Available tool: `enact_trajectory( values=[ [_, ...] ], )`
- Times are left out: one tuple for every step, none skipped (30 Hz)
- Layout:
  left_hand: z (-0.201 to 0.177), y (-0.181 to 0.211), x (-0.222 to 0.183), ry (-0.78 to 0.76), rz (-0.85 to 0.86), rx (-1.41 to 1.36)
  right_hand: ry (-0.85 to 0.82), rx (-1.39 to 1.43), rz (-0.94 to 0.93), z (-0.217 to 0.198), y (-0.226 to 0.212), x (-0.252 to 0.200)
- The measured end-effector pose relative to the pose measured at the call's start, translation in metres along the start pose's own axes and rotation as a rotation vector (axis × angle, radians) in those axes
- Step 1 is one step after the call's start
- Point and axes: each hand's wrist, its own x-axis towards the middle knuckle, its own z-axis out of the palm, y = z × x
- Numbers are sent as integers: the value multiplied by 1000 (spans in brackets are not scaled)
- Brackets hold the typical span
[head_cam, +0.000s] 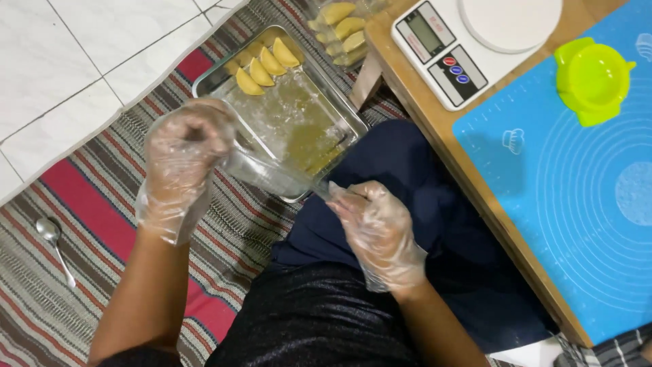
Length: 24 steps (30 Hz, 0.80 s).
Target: The person is packaging small yellow pastries by picking them from a metal tray and placing them into clear plastic containers, then placing the containers into plastic sleeves.
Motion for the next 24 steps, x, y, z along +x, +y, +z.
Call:
enact_trajectory(
  values=[
    [2, 5, -1, 203, -272, 77, 29, -62, 8, 8, 8, -2],
    [4, 11, -2, 407, -544, 153, 59, -123, 16, 15, 16, -5],
    [12, 33, 2, 412, -551, 152, 51, -123, 18, 24, 27, -8],
    [20, 54, 7, 396, -734, 194, 7, -198, -64, 33, 38, -12],
    [28, 76, 12, 377, -919, 234, -40, -271, -148, 42, 50, -16],
    [19, 67, 11, 384, -925, 232, -49, -269, -148, 52, 63, -19],
    [10, 57, 9, 460, -1142, -56, -113, -378, -277, 62, 75, -21],
    [1, 48, 7, 533, -1342, -358, -178, -485, -407, 73, 88, -24],
    [-8, 39, -3, 538, -1347, -360, -185, -482, -405, 75, 79, -14],
    [-17, 31, -13, 422, -1309, -346, -198, -402, -423, 77, 71, -4],
    [-25, 23, -23, 308, -1266, -332, -212, -322, -442, 79, 62, 6],
    [-27, 20, -24, 314, -1270, -334, -218, -319, -441, 79, 56, 13],
    [-29, 17, -26, 392, -1239, -351, -236, -196, -467, 79, 49, 19],
    [-31, 15, -27, 470, -1207, -368, -252, -73, -490, 80, 43, 26],
    [-32, 12, -25, 477, -1209, -368, -257, -68, -490, 77, 41, 31],
    [-32, 9, -23, 585, -1150, -392, -176, 144, -115, 74, 39, 35],
    [-31, 5, -20, 690, -1088, -418, -94, 345, 265, 70, 38, 40],
    [-34, -2, -23, 694, -1090, -420, -99, 345, 267, 73, 58, 40],
    [-36, -10, -26, 654, -1061, -424, -110, 195, 447, 75, 78, 40],
    [-38, -16, -29, 614, -1031, -428, -118, 40, 623, 77, 97, 40],
    [-40, -22, -30, 615, -1030, -430, -119, 39, 622, 81, 94, 47],
    [-42, -27, -30, 546, -980, -434, -160, 82, 771, 84, 91, 53],
    [-43, -33, -30, 476, -927, -437, -200, 125, 919, 88, 88, 60],
    [-44, -38, -29, 475, -926, -440, -198, 123, 918, 96, 99, 55]
  ],
)
